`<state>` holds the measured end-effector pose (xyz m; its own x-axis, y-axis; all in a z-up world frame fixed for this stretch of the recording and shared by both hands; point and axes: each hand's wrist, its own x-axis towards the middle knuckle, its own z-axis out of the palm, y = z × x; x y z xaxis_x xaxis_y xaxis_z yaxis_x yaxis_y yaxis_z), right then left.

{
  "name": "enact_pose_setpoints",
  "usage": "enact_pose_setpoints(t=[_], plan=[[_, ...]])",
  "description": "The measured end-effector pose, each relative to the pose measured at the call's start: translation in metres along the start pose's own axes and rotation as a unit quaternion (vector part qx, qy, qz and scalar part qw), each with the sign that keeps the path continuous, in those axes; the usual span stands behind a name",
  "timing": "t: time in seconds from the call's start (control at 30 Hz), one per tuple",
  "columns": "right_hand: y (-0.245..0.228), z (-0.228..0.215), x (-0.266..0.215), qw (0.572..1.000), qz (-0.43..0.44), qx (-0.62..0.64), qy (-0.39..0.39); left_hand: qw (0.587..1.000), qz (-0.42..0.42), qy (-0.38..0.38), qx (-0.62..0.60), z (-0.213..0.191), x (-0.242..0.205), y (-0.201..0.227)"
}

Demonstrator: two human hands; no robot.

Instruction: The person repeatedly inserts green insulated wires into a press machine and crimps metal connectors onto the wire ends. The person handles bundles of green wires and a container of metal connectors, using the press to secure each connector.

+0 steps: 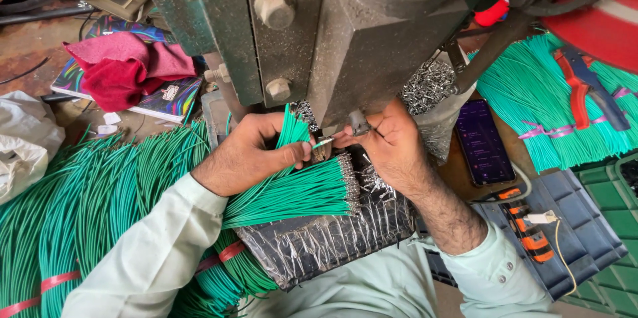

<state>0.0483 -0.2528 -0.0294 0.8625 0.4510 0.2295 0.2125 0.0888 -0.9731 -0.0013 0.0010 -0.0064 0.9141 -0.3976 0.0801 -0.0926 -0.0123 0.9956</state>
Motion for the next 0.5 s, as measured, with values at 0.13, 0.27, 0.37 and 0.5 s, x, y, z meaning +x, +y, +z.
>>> enact_pose_setpoints(t=[0.13,0.27,0.37,0.5], plan=[[-0.0011,-0.0072,-0.0013,0.996,-0.034,-0.072,0.029,0.999,0.007,0.006,0.034,-0.0017,-0.0003,-0.0037],[-0.0017,-0.0079,-0.0025,0.993,-0.055,-0.104,0.009,0.999,-0.014,0.022,0.04,-0.0024,0.0001,-0.0034],[-0.0021,-0.0056,-0.0012,0.999,-0.039,-0.03,0.014,0.999,-0.017,0.032,0.039,-0.0012,-0.0006,-0.002],[-0.001,-0.0005,-0.0021,0.997,-0.045,-0.051,0.03,0.998,-0.023,0.034,0.049,-0.0016,-0.0006,0.0]])
